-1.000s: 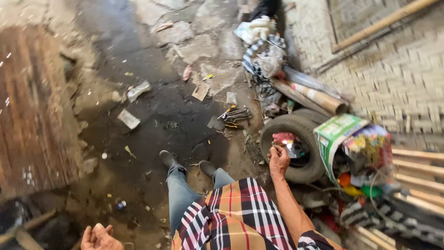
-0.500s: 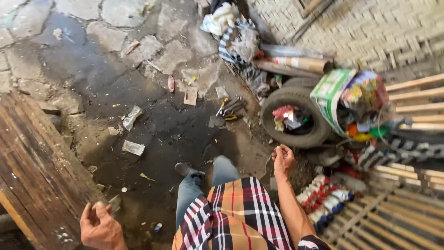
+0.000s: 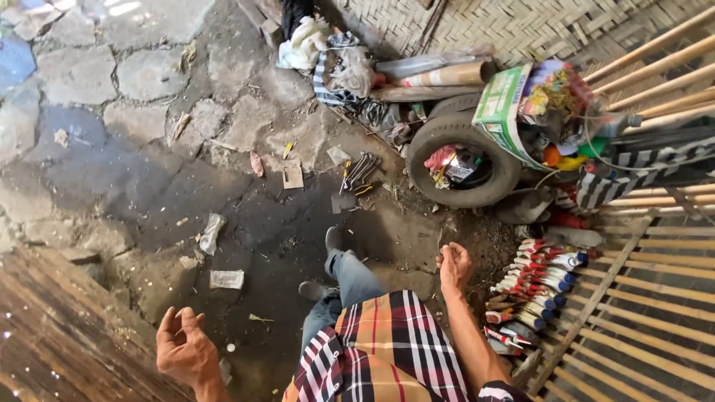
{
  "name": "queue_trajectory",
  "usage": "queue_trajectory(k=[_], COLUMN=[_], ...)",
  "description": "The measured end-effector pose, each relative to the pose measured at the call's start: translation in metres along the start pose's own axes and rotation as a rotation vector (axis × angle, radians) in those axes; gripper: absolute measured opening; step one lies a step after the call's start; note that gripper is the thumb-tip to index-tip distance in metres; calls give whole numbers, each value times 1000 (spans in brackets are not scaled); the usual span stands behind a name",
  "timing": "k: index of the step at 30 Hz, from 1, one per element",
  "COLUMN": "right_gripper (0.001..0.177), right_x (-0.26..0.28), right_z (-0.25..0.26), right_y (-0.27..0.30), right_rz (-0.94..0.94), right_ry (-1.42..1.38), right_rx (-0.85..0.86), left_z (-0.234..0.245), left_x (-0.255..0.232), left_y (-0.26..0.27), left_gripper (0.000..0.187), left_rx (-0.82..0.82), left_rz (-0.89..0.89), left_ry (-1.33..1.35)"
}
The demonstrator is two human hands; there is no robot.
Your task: The recorder is repairing or preparing a tire using tools like pliers and wrenches, along with various fluids and sealants in a workshop environment.
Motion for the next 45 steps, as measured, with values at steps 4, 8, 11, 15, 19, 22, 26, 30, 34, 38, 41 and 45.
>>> queue_trajectory(k=[4,8,11,15,19,22,26,30,34,38,41,45], right_gripper=[28,28,28,27,25,24,26,28,27,30,30,31], right_x=[7,-21,-15,-7,18,53,66,57,84,80,76,64], right_z=[-18,-45,-67,-91,-109,-118,-139,-155,-158,-163,-166,-170], right_y=[-3,-33,-40,-42,-35,-27,-30,-28,0,8,19,21], right_rz=[-37,-38,-54,-73,-62,-16,-72,-76,-100,-98,-99,-121], right_ry=[8,-105,-121,-131,-118,-40,-27,-218,-177,-233,-246,-244], right_rx=[-10,27,15,64,68,46,4,4,-47,-85,-87,-96], left_z=[-19,-16,-13,-7,-23,-38,-94,-140,-186,-230,-255,-288], left_x=[5,15,44,116,146,125,86,12,-44,-42,-43,-48], left_y=[-11,-17,-32,-65,-98,-96,-107,-109,-120,-137,-145,-139], left_gripper=[34,35,36,45,56,53,51,44,35,35,36,38], left_rx=[15,-1,15,42,126,101,108,220,326,443,549,651], left_rz=[32,65,82,169,201,160,144,95,33,-34,-70,-88], left_ry=[52,76,34,30,-60,-96,-22,-73,-5,-4,0,-58])
Point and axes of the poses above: each hand's wrist, its own y-axis away from the middle knuckle, its own z-axis out of the back of the hand, x = y × z, the point moved 3 cm from there along -y, towards the middle knuckle, and after that the axes turned 10 degrees about -x, right-handed, at the moved point
